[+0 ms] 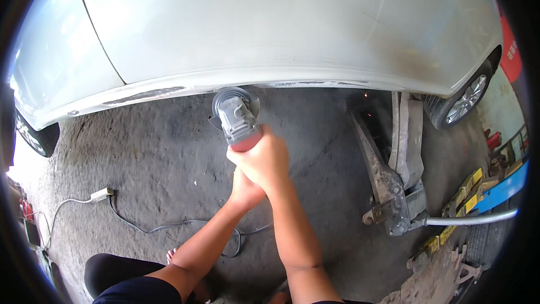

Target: The person uses an angle grinder to remove paint and smooth the lower edge of a white car bumper. The grinder is moved steadily along the bumper's curve, producing sparks as it contacts the metal surface.

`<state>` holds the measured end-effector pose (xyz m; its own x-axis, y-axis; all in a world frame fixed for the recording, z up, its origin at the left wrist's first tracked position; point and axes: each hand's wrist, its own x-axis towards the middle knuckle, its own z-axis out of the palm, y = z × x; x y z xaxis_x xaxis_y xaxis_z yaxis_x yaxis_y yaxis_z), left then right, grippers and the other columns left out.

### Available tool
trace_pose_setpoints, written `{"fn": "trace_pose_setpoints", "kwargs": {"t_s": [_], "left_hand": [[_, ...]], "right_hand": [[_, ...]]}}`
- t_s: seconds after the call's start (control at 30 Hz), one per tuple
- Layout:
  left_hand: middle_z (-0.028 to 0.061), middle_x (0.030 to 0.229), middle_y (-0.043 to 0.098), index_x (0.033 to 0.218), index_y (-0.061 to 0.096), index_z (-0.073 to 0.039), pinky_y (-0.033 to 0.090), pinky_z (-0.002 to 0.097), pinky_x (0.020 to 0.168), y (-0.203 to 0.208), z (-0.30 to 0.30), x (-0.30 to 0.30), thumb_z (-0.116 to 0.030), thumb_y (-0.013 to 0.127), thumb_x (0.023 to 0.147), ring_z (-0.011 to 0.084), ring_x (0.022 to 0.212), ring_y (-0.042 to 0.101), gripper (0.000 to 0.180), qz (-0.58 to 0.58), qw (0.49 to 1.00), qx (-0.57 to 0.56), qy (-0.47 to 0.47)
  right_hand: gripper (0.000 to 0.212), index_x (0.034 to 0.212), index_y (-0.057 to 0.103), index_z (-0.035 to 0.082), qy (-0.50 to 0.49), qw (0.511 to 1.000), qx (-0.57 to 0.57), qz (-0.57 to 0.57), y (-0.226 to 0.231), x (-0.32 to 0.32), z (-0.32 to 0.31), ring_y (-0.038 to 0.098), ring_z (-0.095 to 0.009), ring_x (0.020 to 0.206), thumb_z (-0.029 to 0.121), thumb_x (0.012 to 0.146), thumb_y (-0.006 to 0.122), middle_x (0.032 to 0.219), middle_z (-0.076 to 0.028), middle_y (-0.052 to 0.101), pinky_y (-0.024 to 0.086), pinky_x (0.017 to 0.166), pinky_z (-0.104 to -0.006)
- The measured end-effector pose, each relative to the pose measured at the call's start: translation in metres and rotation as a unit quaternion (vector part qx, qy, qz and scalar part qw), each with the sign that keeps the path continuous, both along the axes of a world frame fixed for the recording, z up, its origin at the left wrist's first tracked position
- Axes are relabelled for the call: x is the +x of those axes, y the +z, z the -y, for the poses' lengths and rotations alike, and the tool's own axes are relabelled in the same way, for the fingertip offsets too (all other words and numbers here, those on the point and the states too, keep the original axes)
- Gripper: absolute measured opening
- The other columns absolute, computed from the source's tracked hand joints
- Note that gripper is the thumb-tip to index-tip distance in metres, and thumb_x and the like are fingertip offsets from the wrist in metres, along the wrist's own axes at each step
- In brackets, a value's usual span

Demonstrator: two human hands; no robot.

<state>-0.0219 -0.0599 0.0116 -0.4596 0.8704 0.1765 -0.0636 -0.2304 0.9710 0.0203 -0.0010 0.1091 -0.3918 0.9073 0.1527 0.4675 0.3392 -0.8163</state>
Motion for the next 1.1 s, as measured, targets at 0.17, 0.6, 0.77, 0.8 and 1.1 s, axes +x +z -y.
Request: {"fn": "trace_pose_setpoints", "kwargs": {"t_s": [0.17,0.6,0.77,0.8,1.1], "left_hand": [[0.0145,0.127,0.070,0.135,0.057,0.000,0.055,0.0398,0.096,0.008,0.002,0.003,-0.019,0.087,0.085,0.0242,0.117,0.068,0.061,-0.016,1.000,0.001,-0.003],[0.0101,0.129,0.067,0.134,0.059,-0.001,0.054,0.0362,0.096,0.002,0.000,0.003,-0.015,0.087,0.087,0.0183,0.119,0.064,0.056,-0.063,0.998,0.008,0.006],[0.0146,0.123,0.071,0.132,0.059,-0.001,0.056,0.0407,0.092,0.012,-0.004,0.005,-0.016,0.085,0.085,0.0255,0.113,0.069,0.055,-0.028,1.000,0.002,0.001],[0.0147,0.123,0.071,0.131,0.059,-0.001,0.056,0.0408,0.092,0.011,-0.002,0.006,-0.016,0.085,0.085,0.0255,0.113,0.069,0.055,-0.045,0.999,0.010,0.010],[0.0152,0.125,0.071,0.133,0.059,-0.001,0.056,0.0419,0.095,0.005,-0.005,0.006,-0.020,0.087,0.083,0.0266,0.116,0.069,0.060,-0.029,1.000,-0.003,0.007]], "right_hand": [[0.056,0.108,0.069,-0.004,0.006,1.000,0.003,-0.003,-0.001,0.003,0.000,0.079,-0.039,0.089,0.026,0.068,0.094,0.096,-0.022,0.079,0.062,0.079,-0.0462],[0.054,0.106,0.069,-0.004,0.014,0.999,0.022,-0.039,-0.007,0.005,-0.001,0.079,-0.040,0.087,0.025,0.067,0.094,0.095,-0.023,0.078,0.062,0.078,-0.0464],[0.053,0.106,0.068,0.002,0.001,1.000,0.017,-0.026,-0.011,0.007,-0.006,0.077,-0.041,0.086,0.031,0.068,0.092,0.094,-0.021,0.078,0.061,0.078,-0.0488],[0.053,0.106,0.068,0.002,-0.002,0.999,0.016,-0.031,-0.012,0.007,-0.005,0.077,-0.041,0.086,0.031,0.068,0.092,0.094,-0.021,0.078,0.061,0.078,-0.0489],[0.056,0.109,0.068,0.001,-0.005,1.000,0.002,-0.022,-0.010,0.006,-0.008,0.077,-0.041,0.087,0.031,0.068,0.093,0.096,-0.021,0.078,0.061,0.078,-0.0488]]}}
